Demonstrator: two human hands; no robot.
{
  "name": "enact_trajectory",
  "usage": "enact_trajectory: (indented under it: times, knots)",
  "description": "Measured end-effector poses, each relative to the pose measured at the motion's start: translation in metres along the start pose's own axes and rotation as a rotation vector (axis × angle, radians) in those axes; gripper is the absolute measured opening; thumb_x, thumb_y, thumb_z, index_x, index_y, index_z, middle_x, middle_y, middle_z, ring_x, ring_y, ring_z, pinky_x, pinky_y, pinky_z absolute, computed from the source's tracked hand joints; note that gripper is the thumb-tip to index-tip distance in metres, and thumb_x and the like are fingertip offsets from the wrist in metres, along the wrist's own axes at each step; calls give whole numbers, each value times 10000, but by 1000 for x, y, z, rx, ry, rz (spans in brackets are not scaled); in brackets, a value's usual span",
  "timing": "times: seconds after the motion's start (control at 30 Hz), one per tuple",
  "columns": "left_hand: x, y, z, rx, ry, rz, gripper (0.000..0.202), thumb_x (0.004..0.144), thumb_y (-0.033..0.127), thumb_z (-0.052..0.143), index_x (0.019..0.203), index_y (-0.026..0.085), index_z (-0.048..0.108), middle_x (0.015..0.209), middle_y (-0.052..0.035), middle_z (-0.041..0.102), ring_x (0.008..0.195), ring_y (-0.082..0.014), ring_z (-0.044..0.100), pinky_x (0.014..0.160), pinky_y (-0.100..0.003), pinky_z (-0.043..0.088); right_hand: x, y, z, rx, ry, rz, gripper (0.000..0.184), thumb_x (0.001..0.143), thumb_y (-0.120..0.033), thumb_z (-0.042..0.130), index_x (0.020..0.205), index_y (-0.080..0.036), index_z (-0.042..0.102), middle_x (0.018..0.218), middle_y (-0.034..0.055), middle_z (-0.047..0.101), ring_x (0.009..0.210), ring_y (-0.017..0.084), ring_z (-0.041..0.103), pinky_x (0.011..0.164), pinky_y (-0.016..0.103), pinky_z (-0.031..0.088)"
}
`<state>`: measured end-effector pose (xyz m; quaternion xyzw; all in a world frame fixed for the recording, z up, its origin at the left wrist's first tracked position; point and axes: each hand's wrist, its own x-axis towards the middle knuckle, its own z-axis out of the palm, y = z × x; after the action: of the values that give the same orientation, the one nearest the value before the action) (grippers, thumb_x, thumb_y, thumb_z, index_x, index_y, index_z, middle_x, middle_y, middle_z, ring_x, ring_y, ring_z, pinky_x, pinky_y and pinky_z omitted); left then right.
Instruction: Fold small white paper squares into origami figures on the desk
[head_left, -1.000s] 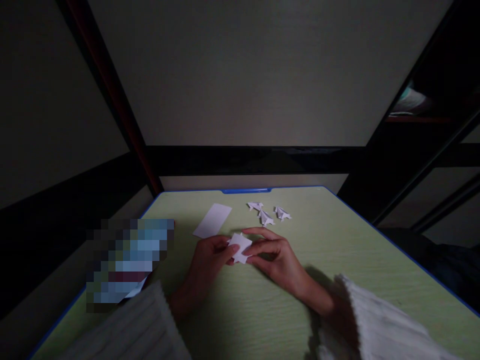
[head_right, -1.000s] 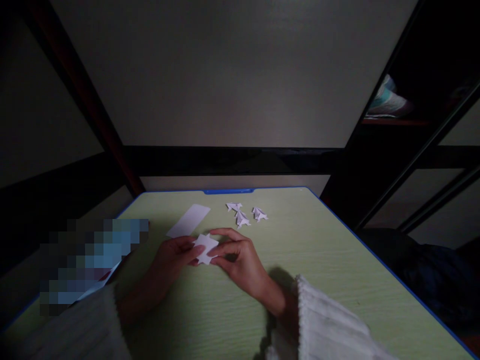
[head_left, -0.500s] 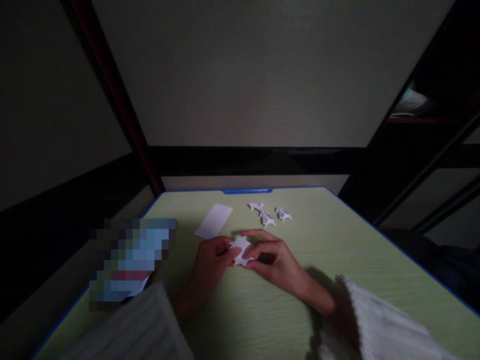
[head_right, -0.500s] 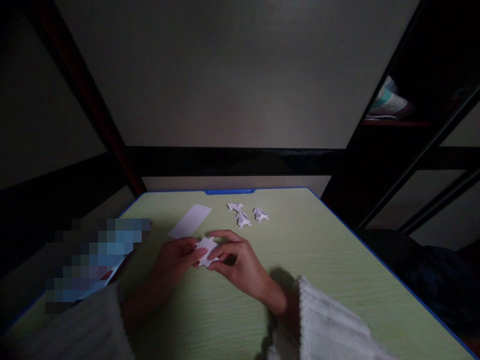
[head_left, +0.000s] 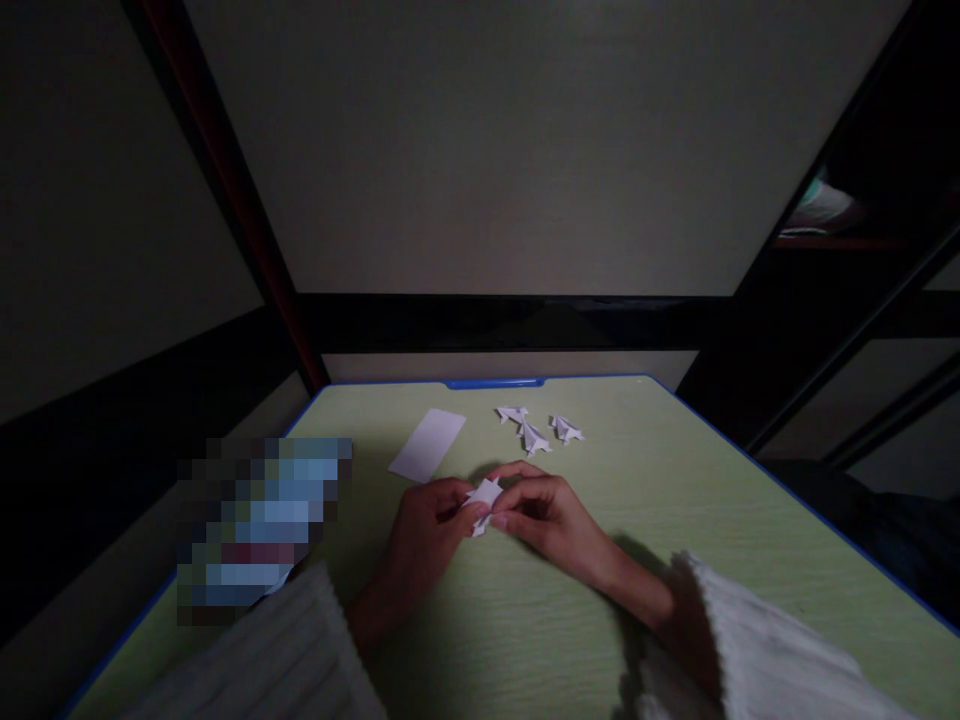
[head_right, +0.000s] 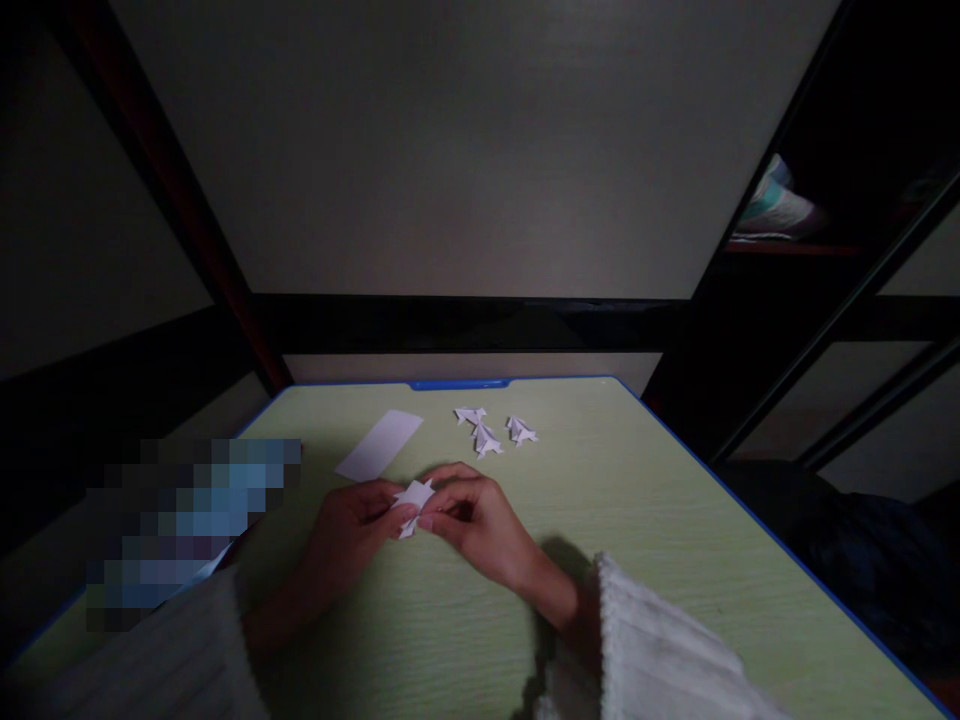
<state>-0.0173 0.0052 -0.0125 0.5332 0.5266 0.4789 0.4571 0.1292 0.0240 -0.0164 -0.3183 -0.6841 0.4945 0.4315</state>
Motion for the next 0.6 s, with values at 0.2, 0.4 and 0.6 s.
enact_trajectory:
  times: [0.2,0.4,0.6]
  knots:
    - [1,0,1,-36,-63,-13,51,578,183,594,571,137,613,496,6,600,480,-115,531,474,-194,390,1,0,1,8,19,72,130,639,-240,613,564,-136,590,588,-8,523,547,92,481,514,215,372]
    - [1,1,1,-63,-147,-14,54,600,158,573,618,138,620,577,-15,644,554,-134,574,523,-204,414,1,-1,2,23,84,183,148,618,-236,617,558,-125,538,535,-26,511,494,77,443,485,204,338]
    - [1,6,2,-68,-107,-93,83,525,126,630,607,134,620,626,-35,673,609,-174,609,565,-233,444,0,-2,3,38,105,204,166,599,-247,629,537,-127,533,507,-35,497,469,68,425,461,198,321]
